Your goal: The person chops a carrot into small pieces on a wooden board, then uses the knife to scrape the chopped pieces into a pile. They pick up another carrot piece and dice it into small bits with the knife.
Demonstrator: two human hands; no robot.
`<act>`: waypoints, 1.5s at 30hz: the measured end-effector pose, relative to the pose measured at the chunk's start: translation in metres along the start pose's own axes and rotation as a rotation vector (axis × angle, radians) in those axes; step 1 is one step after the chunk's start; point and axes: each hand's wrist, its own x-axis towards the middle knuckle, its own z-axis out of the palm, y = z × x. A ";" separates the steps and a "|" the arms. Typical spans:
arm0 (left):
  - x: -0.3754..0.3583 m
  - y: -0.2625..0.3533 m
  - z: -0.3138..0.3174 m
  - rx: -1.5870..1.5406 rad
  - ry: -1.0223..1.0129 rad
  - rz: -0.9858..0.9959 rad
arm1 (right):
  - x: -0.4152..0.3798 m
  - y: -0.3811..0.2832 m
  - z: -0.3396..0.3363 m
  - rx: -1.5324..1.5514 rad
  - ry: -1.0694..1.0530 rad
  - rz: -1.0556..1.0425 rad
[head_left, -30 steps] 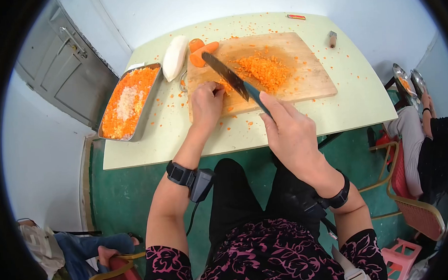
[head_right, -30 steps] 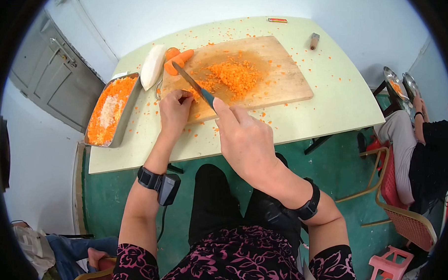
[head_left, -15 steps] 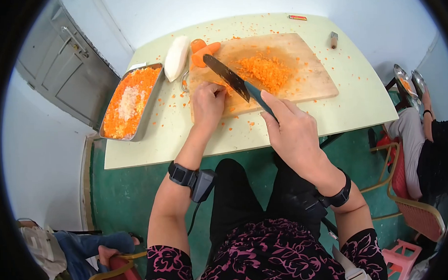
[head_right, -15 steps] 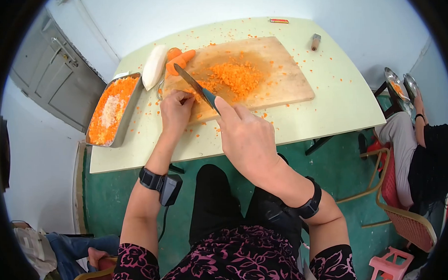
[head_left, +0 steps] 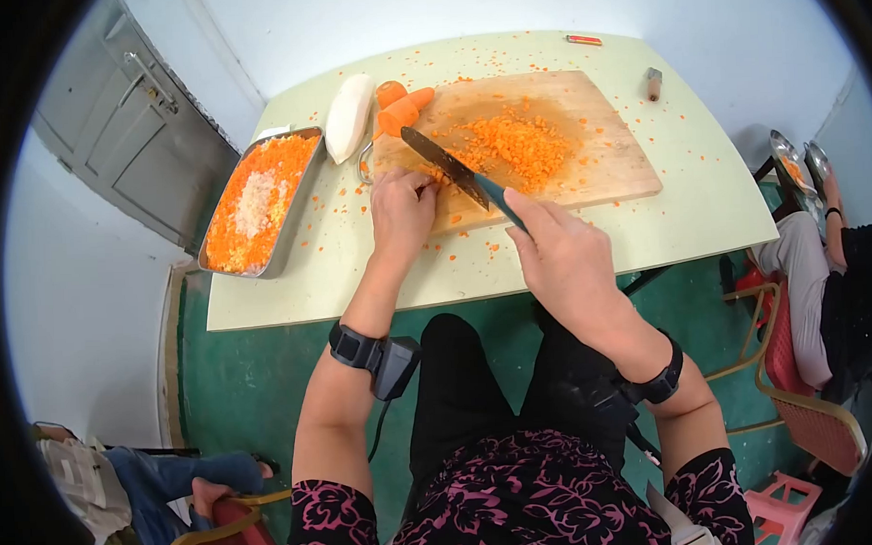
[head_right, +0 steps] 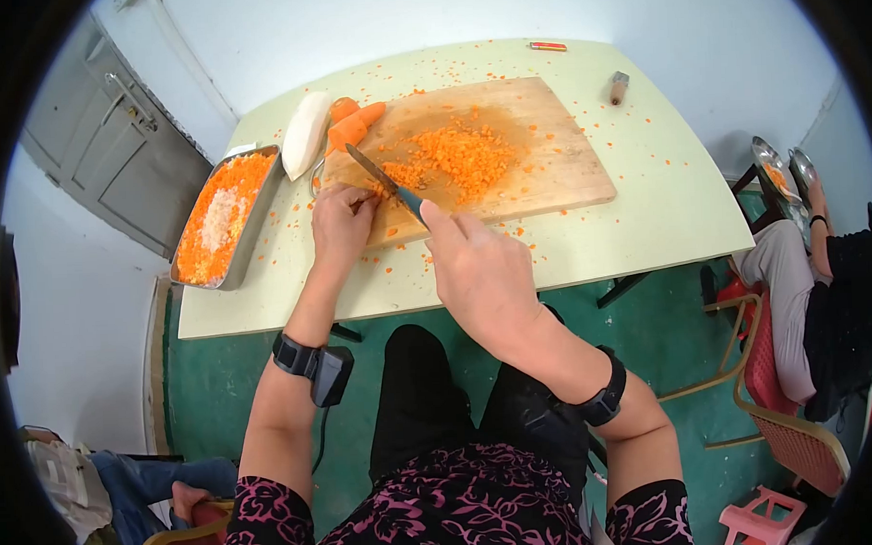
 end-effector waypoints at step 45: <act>0.000 0.002 -0.001 -0.118 0.015 -0.145 | 0.002 0.004 -0.009 0.099 0.144 0.082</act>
